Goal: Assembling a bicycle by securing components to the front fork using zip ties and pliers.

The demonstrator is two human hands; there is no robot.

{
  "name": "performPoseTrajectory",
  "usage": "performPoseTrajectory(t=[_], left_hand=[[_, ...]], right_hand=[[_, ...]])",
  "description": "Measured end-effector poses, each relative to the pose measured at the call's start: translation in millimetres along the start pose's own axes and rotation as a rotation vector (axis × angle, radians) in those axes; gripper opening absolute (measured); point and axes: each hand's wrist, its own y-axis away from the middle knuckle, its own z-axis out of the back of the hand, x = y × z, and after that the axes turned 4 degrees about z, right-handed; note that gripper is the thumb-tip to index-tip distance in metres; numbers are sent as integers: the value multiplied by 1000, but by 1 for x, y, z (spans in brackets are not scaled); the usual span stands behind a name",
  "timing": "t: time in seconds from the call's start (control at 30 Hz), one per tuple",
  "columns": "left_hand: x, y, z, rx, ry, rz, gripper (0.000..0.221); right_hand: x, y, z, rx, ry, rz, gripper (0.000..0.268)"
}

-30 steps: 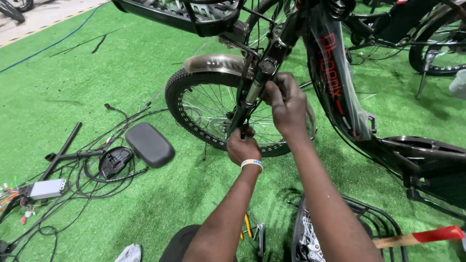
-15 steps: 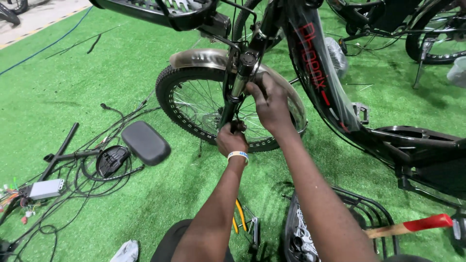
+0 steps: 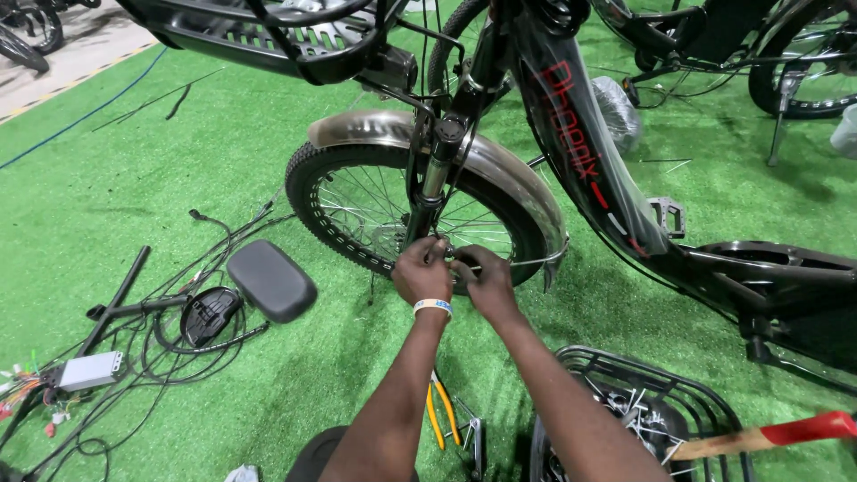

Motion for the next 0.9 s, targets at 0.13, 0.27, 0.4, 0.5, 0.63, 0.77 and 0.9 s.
performPoseTrajectory(t=[0.13,0.27,0.4,0.5,0.63,0.77,0.9], left_hand=[[14,-6,-22,-63,177,-47,11],[7,1,-21,-59,257,-65,9],[9,-2,-25,-98,193,-152,3],[11,4,-20,-115,119,-224,3],[17,1,-22,-107,90,-305,1],[18,1,-25,-83,189,-274,3],[16,3,-21,-72,129,-297,4]], right_hand=[[2,-5,-7,-47,97,108,16],[-14,-3,-13,-53,153,139,9],[-5,1,-17,-19,165,111,12],[-20,3,-22,-77,122,79,6],[-29,3,-26,-93,97,16,15],[-32,0,-29,-34,216,-7,15],[-27,-7,-22,48,302,54,17]])
